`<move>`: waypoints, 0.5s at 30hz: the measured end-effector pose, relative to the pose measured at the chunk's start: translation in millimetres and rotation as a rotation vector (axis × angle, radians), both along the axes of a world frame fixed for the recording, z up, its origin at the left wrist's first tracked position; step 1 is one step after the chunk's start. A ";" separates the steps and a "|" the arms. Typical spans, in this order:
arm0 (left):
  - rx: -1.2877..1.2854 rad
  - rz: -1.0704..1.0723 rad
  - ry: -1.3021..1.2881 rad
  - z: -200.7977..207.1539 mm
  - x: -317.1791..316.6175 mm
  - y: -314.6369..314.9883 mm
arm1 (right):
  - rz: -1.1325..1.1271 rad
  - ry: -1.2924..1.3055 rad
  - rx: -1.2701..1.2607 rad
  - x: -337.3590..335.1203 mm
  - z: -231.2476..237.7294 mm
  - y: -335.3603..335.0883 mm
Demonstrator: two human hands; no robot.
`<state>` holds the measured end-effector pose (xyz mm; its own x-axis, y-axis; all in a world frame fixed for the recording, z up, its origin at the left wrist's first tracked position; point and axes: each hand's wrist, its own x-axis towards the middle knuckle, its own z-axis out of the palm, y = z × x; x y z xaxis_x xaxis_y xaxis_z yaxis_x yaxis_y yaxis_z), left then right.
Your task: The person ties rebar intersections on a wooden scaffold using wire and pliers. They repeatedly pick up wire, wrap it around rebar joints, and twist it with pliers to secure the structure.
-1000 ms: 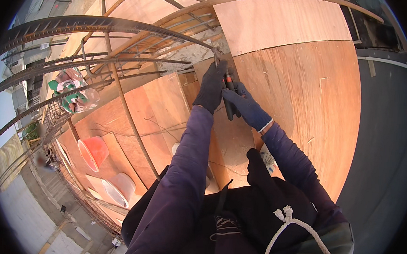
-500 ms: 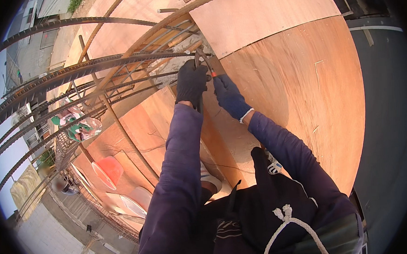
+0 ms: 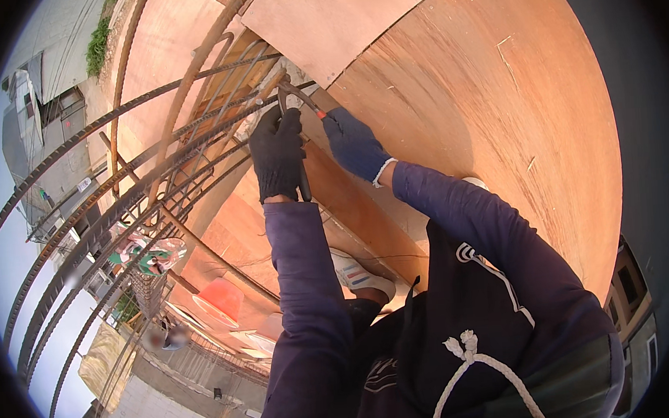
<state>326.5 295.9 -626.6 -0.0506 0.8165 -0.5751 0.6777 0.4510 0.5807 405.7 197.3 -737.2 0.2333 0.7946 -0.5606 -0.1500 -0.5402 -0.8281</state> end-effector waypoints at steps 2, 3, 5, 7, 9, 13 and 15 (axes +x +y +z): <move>-0.037 0.030 -0.045 8.2 -4.4 7.1 | 0.003 -0.002 0.007 -3.7 -3.1 4.6; -0.056 0.097 -0.104 11.3 -5.7 9.9 | 0.014 0.005 -0.009 -5.7 -4.6 6.2; -0.062 0.104 -0.104 11.0 -4.0 13.9 | -0.010 0.011 0.011 -7.2 -7.6 10.1; -0.052 0.136 -0.129 3.2 0.9 13.4 | -0.014 0.033 0.001 -8.9 -6.9 12.4; -0.035 0.117 -0.126 -11.2 5.8 3.0 | 0.003 0.050 -0.030 -8.4 -4.5 12.8; -0.051 0.108 0.201 -59.4 15.1 -10.5 | 0.041 0.148 0.032 3.7 -0.6 7.6; -0.289 0.386 -0.247 -72.0 9.8 -12.5 | 0.081 0.241 0.064 13.5 -0.6 4.0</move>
